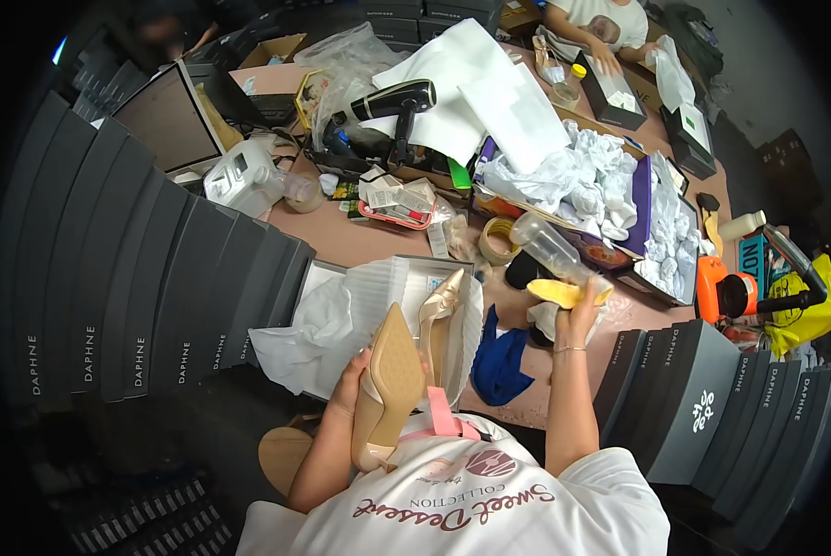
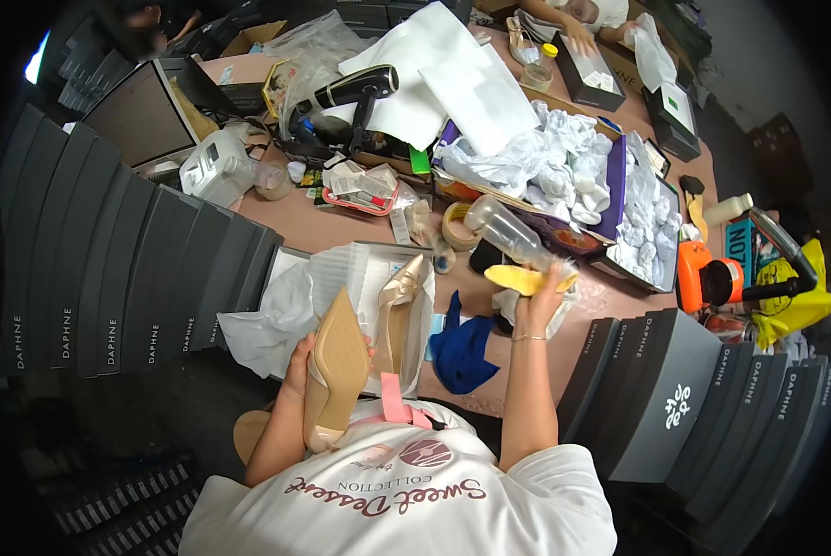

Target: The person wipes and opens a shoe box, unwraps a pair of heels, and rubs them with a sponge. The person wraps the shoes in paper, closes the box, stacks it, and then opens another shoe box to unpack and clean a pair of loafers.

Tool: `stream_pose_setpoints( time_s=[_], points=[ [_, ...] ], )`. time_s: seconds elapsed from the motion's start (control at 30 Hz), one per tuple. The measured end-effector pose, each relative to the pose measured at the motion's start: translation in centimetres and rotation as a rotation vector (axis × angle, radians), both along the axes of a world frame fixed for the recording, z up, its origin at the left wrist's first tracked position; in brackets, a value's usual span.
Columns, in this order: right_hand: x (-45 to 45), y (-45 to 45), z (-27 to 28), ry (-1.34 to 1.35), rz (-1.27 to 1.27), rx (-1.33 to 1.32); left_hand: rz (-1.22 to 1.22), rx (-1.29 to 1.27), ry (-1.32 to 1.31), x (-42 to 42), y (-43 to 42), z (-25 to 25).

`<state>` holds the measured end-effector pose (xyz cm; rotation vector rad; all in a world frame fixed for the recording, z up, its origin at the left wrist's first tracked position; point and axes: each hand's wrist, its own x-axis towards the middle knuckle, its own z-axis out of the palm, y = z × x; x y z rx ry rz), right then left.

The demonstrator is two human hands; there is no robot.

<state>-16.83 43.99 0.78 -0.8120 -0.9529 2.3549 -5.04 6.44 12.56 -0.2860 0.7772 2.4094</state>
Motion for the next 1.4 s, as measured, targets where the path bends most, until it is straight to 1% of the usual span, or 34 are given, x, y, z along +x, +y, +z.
stream_pose_setpoints(
  time_s=[0.03,0.07,0.13,0.2,0.23,0.37,0.47,0.5,0.53,0.6,0.63,0.7,0.73,0.8,0.87,0.9,1.03,1.07,1.2,1.23,1.3,1.4],
  points=[
    [-1.1,-0.4,3.5,0.024,0.013,0.328,-0.009,-0.047,0.036,0.1,0.0,0.2],
    [-2.1,-1.2,6.5,0.029,0.086,0.683,0.004,-0.048,0.031,0.3,0.1,0.5],
    [-4.0,-3.0,8.3,0.036,0.175,1.033,0.023,-0.121,-0.045,0.6,0.2,1.4],
    [-5.8,-4.5,8.6,0.116,0.350,1.701,0.040,-0.178,-0.088,0.7,0.0,1.9],
    [-6.4,-5.0,8.9,0.130,0.353,1.699,0.050,-0.197,-0.099,0.8,0.0,1.9],
    [-6.7,-8.4,9.5,0.104,0.380,1.932,0.094,-0.263,-0.011,1.7,-0.8,-0.3],
    [-1.1,-11.0,15.5,0.223,0.648,1.729,0.106,-0.265,-0.062,0.8,-1.8,-1.7],
    [1.8,-12.4,16.4,0.323,0.758,1.688,0.066,-0.241,-0.073,0.4,-2.1,-1.7],
    [4.7,-13.9,16.8,0.422,0.863,1.647,0.023,-0.210,-0.081,0.2,-2.2,-1.9],
    [10.3,-17.5,16.1,0.644,0.953,1.699,0.011,-0.235,-0.046,0.2,-1.7,-1.9],
    [12.4,-19.2,16.1,0.749,1.001,1.622,0.014,-0.268,-0.003,0.1,-1.4,-1.8],
    [13.3,-20.4,13.3,0.681,0.911,1.496,-0.005,-0.308,0.071,-0.1,-0.8,-1.4],
    [13.7,-20.1,12.9,0.652,0.896,1.510,-0.021,-0.316,0.097,-0.1,-0.4,-1.3],
    [13.9,-20.0,13.8,0.440,0.930,1.509,-0.050,-0.290,0.059,1.2,-0.2,-0.9],
    [12.3,-20.3,14.6,0.264,0.925,1.496,-0.074,-0.284,0.057,0.5,-0.9,-0.3],
    [11.4,-20.7,14.6,0.258,0.896,1.496,-0.096,-0.291,0.072,-0.1,-1.5,-0.3],
    [11.2,-21.2,13.7,0.179,0.862,1.502,-0.235,-0.041,-0.006,0.6,-2.8,-2.3],
    [10.8,-21.4,13.9,0.157,0.845,1.519,-0.250,-0.045,-0.008,1.0,-2.8,-1.9],
    [12.8,-23.1,14.5,0.254,0.868,1.622,-0.066,-0.323,0.035,0.2,-1.9,0.5],
    [11.5,-22.9,14.2,0.225,0.850,1.625,-0.075,-0.325,0.037,0.3,-1.7,0.8],
    [9.9,-22.4,14.3,0.150,0.804,1.650,-0.074,-0.290,-0.039,1.1,-1.3,1.2],
    [10.2,-23.4,14.7,0.179,0.791,1.678,-0.068,-0.276,-0.075,-0.3,-2.0,1.6]
  ],
)
